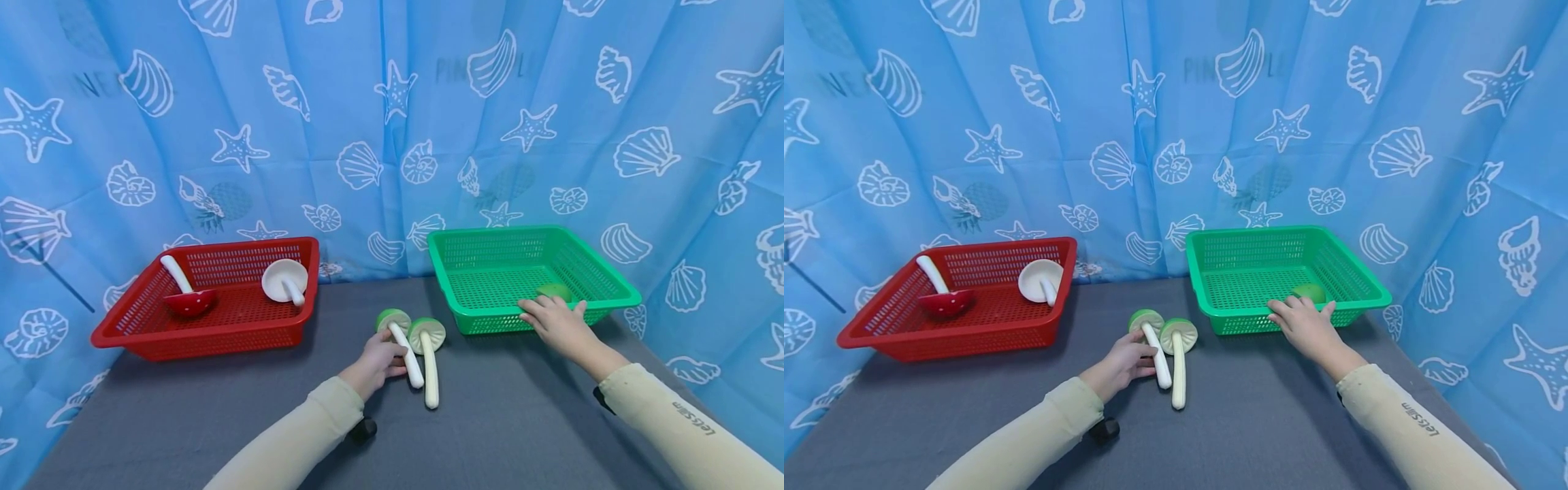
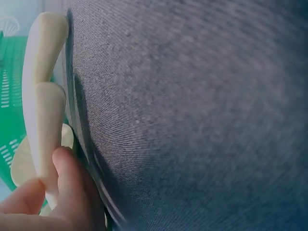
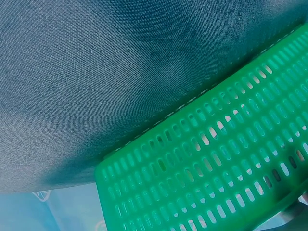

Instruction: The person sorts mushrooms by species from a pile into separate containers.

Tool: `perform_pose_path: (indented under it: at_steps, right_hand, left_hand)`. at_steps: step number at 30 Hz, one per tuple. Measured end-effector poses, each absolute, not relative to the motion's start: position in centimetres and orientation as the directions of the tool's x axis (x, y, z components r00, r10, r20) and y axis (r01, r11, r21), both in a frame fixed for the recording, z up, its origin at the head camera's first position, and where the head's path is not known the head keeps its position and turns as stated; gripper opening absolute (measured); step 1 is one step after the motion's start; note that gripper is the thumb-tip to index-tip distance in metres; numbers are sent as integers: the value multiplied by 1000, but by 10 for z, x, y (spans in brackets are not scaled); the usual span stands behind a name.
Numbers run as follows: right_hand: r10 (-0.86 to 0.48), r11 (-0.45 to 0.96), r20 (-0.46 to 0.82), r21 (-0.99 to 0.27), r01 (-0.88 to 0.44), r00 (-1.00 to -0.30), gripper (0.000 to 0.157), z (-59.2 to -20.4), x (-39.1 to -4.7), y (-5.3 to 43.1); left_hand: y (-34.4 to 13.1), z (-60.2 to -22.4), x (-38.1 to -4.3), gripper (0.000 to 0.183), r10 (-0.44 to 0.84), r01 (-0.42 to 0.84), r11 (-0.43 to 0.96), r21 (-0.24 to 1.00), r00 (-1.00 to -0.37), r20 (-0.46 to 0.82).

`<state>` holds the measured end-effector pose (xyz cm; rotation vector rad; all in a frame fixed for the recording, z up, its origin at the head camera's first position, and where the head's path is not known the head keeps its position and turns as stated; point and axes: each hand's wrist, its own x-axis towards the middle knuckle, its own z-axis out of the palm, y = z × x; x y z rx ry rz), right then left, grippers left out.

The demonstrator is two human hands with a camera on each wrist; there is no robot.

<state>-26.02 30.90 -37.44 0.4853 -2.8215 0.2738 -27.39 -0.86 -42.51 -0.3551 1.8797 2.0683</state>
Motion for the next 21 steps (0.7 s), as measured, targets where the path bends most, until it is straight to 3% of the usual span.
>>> perform_pose_path:
  at_steps: [21]
  right_hand:
    - [-301,927,286,-136,-349,-910,32,-374,-260,309]
  left_hand:
    - [-27,-387,-283,65,90,-386,-117,915,-922,-378]
